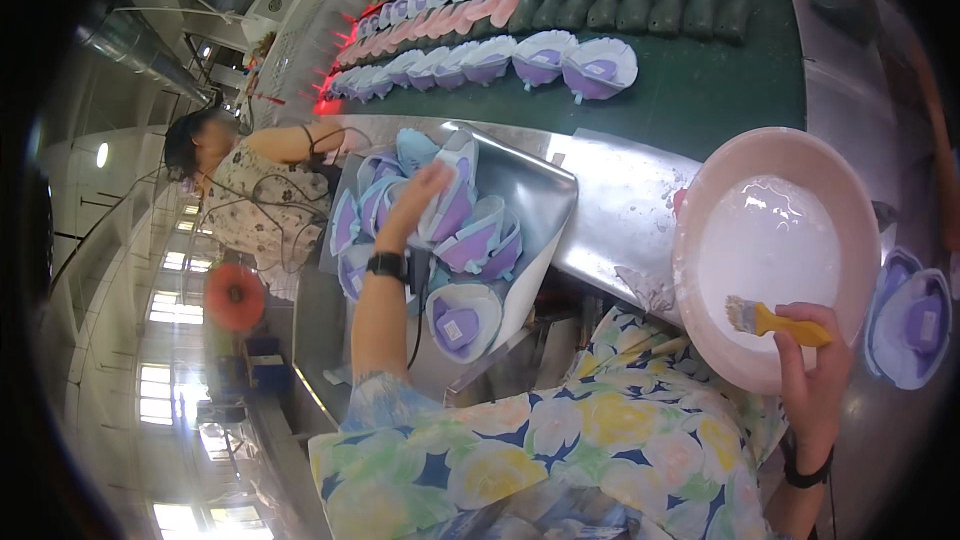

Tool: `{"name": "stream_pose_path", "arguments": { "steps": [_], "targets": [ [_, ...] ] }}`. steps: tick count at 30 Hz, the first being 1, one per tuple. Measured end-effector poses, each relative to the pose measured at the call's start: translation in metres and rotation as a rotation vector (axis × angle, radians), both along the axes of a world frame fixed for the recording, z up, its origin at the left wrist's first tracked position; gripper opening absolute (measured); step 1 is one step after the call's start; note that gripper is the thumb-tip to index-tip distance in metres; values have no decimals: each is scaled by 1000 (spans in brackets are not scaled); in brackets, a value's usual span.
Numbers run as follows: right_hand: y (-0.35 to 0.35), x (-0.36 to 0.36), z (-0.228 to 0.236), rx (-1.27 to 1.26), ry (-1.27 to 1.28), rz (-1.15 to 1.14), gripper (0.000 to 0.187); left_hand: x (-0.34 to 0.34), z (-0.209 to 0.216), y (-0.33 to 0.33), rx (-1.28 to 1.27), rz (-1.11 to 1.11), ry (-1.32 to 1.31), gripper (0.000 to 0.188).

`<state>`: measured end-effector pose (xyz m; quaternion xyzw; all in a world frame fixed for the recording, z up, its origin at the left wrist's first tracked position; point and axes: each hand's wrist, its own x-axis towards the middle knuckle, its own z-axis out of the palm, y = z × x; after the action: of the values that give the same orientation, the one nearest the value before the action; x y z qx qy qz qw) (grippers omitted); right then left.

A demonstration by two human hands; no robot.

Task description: Applying adhesive to the inner edges of shoe uppers using a brush.

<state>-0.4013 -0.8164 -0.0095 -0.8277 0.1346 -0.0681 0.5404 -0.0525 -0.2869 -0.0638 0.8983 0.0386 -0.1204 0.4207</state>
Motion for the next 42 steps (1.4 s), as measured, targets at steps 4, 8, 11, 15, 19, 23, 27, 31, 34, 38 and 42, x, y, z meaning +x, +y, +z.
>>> {"name": "stream_pose_path", "arguments": {
  "steps": [4,8,11,15,19,23,27,31,34,38,42],
  "targets": [
    [6,-2,4,-18,-27,-2,18,-42,-11,-29,777,-377,-266,41],
    [6,-8,8,-68,-29,-6,17,-29,4,-50,712,-289,-422,24],
    [6,-11,4,-81,-39,-33,17,-26,47,-97,-191,-45,-150,18],
    [10,-13,2,-61,-69,-12,17,-18,-24,-99,-1132,-38,294,30],
    [12,-14,3,-51,-78,19,17,-71,-141,-72,-778,301,612,55],
    [-9,-22,-9,-96,-71,-74,19,-93,-92,-117,159,-56,-551,56],
    [-30,6,-29,-43,-63,-184,19,-77,-19,-155,279,-773,-586,54],
    [-13,69,-64,-64,-102,59,15,-56,-71,-161,521,-1030,-339,53],
    [13,84,-73,-76,56,268,16,-32,-79,-155,499,-1092,-412,56],
    [-2,60,-55,-362,96,481,18,-42,5,-182,33,-516,-128,51],
    [-39,37,-21,-271,-42,237,14,-45,-8,-156,-54,-677,-238,50]
  ]
}}
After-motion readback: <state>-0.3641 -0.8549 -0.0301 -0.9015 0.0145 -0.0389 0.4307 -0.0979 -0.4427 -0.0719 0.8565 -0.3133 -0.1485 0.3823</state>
